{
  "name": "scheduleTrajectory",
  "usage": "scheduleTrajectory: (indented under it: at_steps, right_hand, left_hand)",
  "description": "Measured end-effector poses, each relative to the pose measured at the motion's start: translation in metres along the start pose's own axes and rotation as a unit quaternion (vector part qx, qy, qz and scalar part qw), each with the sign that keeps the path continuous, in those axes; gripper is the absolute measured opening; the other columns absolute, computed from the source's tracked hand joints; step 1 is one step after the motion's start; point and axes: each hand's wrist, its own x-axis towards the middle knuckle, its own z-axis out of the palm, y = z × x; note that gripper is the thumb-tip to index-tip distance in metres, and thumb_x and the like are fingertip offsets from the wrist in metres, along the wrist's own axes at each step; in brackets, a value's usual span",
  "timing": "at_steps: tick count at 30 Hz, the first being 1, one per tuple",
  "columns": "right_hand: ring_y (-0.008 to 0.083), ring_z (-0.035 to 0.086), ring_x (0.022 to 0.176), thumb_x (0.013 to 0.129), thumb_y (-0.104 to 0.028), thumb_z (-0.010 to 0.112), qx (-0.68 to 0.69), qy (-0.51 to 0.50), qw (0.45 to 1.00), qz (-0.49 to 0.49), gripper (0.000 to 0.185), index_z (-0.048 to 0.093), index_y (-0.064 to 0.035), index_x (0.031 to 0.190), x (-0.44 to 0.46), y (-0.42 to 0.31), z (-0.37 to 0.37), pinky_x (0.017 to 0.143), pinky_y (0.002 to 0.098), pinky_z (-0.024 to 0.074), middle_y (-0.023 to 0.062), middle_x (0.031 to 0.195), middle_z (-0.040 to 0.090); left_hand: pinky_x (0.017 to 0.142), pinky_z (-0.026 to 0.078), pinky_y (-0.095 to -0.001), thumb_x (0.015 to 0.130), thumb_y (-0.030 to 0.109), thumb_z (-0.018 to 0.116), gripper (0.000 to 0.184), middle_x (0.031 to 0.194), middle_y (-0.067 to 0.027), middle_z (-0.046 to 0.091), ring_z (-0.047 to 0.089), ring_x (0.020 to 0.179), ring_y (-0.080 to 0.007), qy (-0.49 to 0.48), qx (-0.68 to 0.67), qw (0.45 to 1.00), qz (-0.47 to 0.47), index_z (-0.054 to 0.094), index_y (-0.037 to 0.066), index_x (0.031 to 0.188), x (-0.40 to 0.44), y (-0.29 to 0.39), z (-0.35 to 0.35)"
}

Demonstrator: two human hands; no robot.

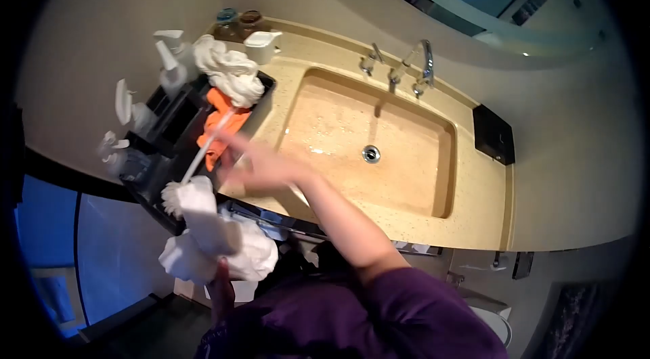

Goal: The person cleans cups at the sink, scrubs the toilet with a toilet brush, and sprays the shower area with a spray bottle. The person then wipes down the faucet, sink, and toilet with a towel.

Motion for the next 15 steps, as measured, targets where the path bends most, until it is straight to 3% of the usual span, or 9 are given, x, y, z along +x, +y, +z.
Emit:
scheduleTrajectory:
  at_steps: [1, 2, 3, 5, 7, 8, 10, 12, 15]
  right_hand:
    - [0.0227, 0.046, 0.114, 0.074, -0.018, 0.068, 0.118, -0.077, 0.986, 0.092, 0.096, 0.002, -0.0191, 0.144, -0.045, -0.002, 0.012, 0.089, 0.0335, 0.0411, 0.0096, 0.139, 0.028]
    - [0.0273, 0.032, 0.126, 0.067, -0.011, 0.072, -0.123, -0.07, 0.988, -0.057, 0.107, -0.004, -0.0145, 0.143, -0.074, 0.021, 0.025, 0.1, 0.0367, 0.0317, 0.0112, 0.14, 0.026]
    - [0.0274, 0.022, 0.131, 0.066, -0.012, 0.073, 0.003, -0.019, 0.999, 0.038, 0.102, 0.005, -0.0093, 0.142, -0.101, 0.007, 0.039, 0.106, 0.0379, 0.0222, 0.0126, 0.141, 0.022]
    - [0.0255, 0.033, 0.125, 0.074, -0.012, 0.065, 0.026, 0.102, 0.994, 0.037, 0.073, 0.026, -0.0071, 0.135, -0.139, 0.012, 0.016, 0.104, 0.0356, 0.0278, 0.0142, 0.135, 0.032]
    - [0.024, 0.041, 0.119, 0.079, -0.012, 0.061, 0.001, 0.268, 0.963, 0.021, 0.055, 0.038, -0.0038, 0.128, -0.18, 0.012, -0.02, 0.101, 0.0342, 0.0317, 0.013, 0.128, 0.042]
    - [0.0238, 0.045, 0.115, 0.081, -0.012, 0.058, -0.012, 0.385, 0.922, 0.032, 0.047, 0.043, -0.0023, 0.124, -0.205, 0.006, -0.035, 0.099, 0.0341, 0.0345, 0.0125, 0.123, 0.047]
    - [0.0205, 0.054, 0.099, 0.087, -0.028, 0.053, 0.061, 0.592, 0.767, 0.24, 0.041, 0.047, -0.0014, 0.118, -0.263, -0.001, -0.074, 0.087, 0.0317, 0.0435, 0.0106, 0.109, 0.056]
    - [0.0189, 0.056, 0.097, 0.088, -0.028, 0.053, 0.293, 0.678, 0.674, -0.03, 0.039, 0.047, -0.0012, 0.116, -0.327, 0.002, -0.117, 0.084, 0.0336, 0.048, 0.0093, 0.107, 0.056]
    - [0.0234, 0.056, 0.1, 0.084, -0.01, 0.052, 0.367, 0.718, 0.58, -0.119, 0.032, 0.047, 0.0012, 0.113, -0.419, -0.007, -0.155, 0.084, 0.0371, 0.0497, 0.0119, 0.109, 0.056]
  left_hand:
    - [0.092, 0.037, -0.0356, 0.079, 0.031, 0.065, 0.065, 0.123, -0.0143, 0.044, 0.044, 0.112, -0.0245, -0.09, 0.055, 0.994, -0.029, 0.036, -0.001, 0.127, 0.003, 0.0, 0.0]
    - [0.094, 0.036, -0.036, 0.077, 0.034, 0.067, 0.069, 0.124, -0.015, 0.043, 0.042, 0.114, -0.0247, -0.165, 0.07, 0.984, -0.016, 0.035, 0.0, 0.128, 0.003, 0.011, 0.016]
    - [0.096, 0.034, -0.0363, 0.074, 0.036, 0.069, 0.073, 0.125, -0.0157, 0.042, 0.04, 0.116, -0.0248, -0.239, 0.081, 0.968, -0.001, 0.035, 0.0, 0.128, 0.002, 0.023, 0.032]
    - [0.097, 0.032, -0.0349, 0.084, 0.032, 0.058, 0.06, 0.125, -0.015, 0.042, 0.04, 0.117, -0.0241, -0.256, 0.151, 0.952, 0.075, 0.034, 0.0, 0.129, 0.023, 0.015, 0.062]
    - [0.097, 0.033, -0.0354, 0.089, 0.032, 0.05, 0.053, 0.125, -0.0135, 0.044, 0.042, 0.116, -0.0243, -0.198, 0.02, 0.98, 0.027, 0.034, 0.001, 0.13, 0.039, 0.016, 0.1]
    - [0.097, 0.034, -0.0363, 0.091, 0.033, 0.046, 0.051, 0.125, -0.0128, 0.045, 0.043, 0.115, -0.0245, -0.157, -0.164, 0.973, -0.03, 0.034, 0.002, 0.13, 0.041, 0.044, 0.139]
    - [0.099, 0.035, -0.0394, 0.09, 0.038, 0.045, 0.055, 0.127, -0.0135, 0.045, 0.044, 0.116, -0.0266, -0.116, -0.264, 0.953, -0.097, 0.035, 0.002, 0.13, 0.058, 0.071, 0.176]
    - [0.101, 0.033, -0.0431, 0.091, 0.039, 0.043, 0.055, 0.131, -0.015, 0.042, 0.043, 0.119, -0.029, -0.117, -0.335, 0.932, -0.073, 0.035, 0.001, 0.13, 0.07, 0.108, 0.213]
    - [0.1, 0.035, -0.0451, 0.09, 0.036, 0.045, 0.043, 0.121, -0.012, 0.052, 0.049, 0.113, -0.0277, -0.162, -0.343, 0.922, -0.082, 0.05, 0.003, 0.117, 0.104, 0.12, 0.239]
